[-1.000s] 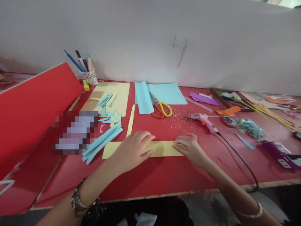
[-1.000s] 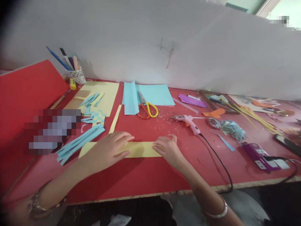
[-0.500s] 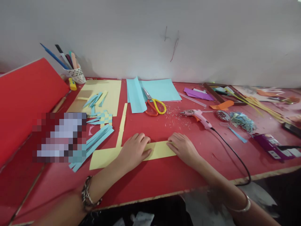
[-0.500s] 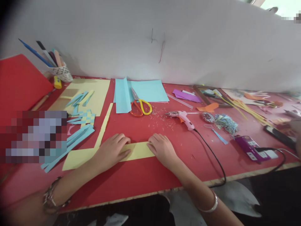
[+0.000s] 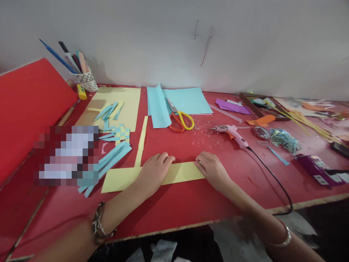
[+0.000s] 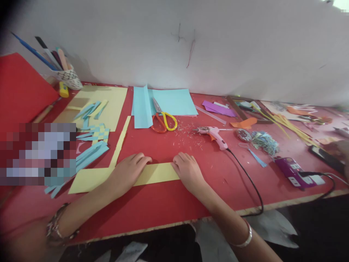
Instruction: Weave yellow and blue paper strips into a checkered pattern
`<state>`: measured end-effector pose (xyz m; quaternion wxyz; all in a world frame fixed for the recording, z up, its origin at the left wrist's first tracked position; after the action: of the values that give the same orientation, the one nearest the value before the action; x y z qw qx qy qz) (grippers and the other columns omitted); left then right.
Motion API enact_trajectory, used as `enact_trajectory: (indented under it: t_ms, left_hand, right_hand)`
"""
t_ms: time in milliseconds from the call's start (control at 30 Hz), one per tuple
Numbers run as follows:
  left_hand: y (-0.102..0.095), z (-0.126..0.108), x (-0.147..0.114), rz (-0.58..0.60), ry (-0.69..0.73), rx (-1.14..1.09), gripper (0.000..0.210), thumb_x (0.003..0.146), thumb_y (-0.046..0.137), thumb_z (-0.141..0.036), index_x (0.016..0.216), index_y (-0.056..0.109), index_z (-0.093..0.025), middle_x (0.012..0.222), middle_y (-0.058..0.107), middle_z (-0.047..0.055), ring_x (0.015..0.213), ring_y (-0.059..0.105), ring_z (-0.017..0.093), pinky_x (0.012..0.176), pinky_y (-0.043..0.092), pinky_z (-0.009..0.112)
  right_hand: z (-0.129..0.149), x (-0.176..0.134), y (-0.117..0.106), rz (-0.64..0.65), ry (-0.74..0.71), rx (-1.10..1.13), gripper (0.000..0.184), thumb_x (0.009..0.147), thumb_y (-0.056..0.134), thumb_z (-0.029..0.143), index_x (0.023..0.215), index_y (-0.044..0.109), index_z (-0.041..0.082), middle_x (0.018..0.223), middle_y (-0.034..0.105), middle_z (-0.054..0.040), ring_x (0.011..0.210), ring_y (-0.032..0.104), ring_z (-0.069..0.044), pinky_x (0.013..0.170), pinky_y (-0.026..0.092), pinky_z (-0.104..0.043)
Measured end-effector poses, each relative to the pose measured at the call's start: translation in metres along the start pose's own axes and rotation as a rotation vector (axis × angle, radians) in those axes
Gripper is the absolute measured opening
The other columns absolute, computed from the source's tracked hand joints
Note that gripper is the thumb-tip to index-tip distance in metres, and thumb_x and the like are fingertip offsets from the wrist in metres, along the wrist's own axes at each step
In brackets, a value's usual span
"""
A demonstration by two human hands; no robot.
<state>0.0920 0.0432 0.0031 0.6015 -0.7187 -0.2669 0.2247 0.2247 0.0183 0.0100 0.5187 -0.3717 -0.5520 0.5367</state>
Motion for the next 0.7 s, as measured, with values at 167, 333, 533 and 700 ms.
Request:
enact_trajectory:
  t_ms: [167,333,533,700]
  left_hand:
    - [-0.003,-0.007,-0.006,-0.032,0.064,0.023,0.04,0.082,0.031,-0.001,0.115,0.048,-0.015,0.108,0.056,0.011,0.098,0.053,0.023,0.078,0.045,0.035]
    - [0.003,-0.031,-0.02,0.052,0.402,-0.117,0.039,0.091,0.034,-0.033,0.129,0.036,-0.032,0.142,0.032,0.001,0.129,0.029,0.021,0.105,0.023,0.043]
    - [0.002,-0.034,-0.024,0.164,0.455,-0.19,0.049,0.086,0.041,-0.046,0.131,0.036,-0.029,0.143,0.028,0.004,0.131,0.024,0.024,0.106,0.015,0.052]
    - [0.001,-0.022,-0.036,0.176,0.435,-0.215,0.055,0.082,0.046,-0.049,0.132,0.034,-0.03,0.141,0.032,0.005,0.131,0.024,0.025,0.105,0.012,0.054]
  right_hand:
    - [0.002,-0.001,-0.001,-0.012,-0.012,-0.079,0.029,0.088,0.035,0.025,0.067,0.054,0.018,0.067,0.055,-0.0041,0.063,0.051,-0.015,0.059,0.032,-0.026]
    - [0.003,0.0,0.0,0.012,-0.015,-0.108,0.029,0.089,0.034,0.023,0.068,0.054,0.019,0.069,0.056,-0.004,0.065,0.051,-0.015,0.06,0.032,-0.026]
    - [0.003,0.002,0.001,0.065,0.027,-0.146,0.024,0.086,0.039,0.02,0.068,0.054,0.019,0.069,0.057,-0.0038,0.066,0.052,-0.016,0.059,0.031,-0.026]
    - [0.004,0.002,0.002,0.086,0.042,-0.172,0.024,0.087,0.039,0.021,0.068,0.054,0.019,0.07,0.057,-0.0041,0.067,0.051,-0.016,0.059,0.03,-0.027]
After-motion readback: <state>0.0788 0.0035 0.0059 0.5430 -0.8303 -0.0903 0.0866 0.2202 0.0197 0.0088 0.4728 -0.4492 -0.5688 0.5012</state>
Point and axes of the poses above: each hand's wrist, its own x-axis towards the middle knuckle, its own y-axis out of the palm, z = x × y, the point moved 8 cm from there along x, towards the middle knuckle
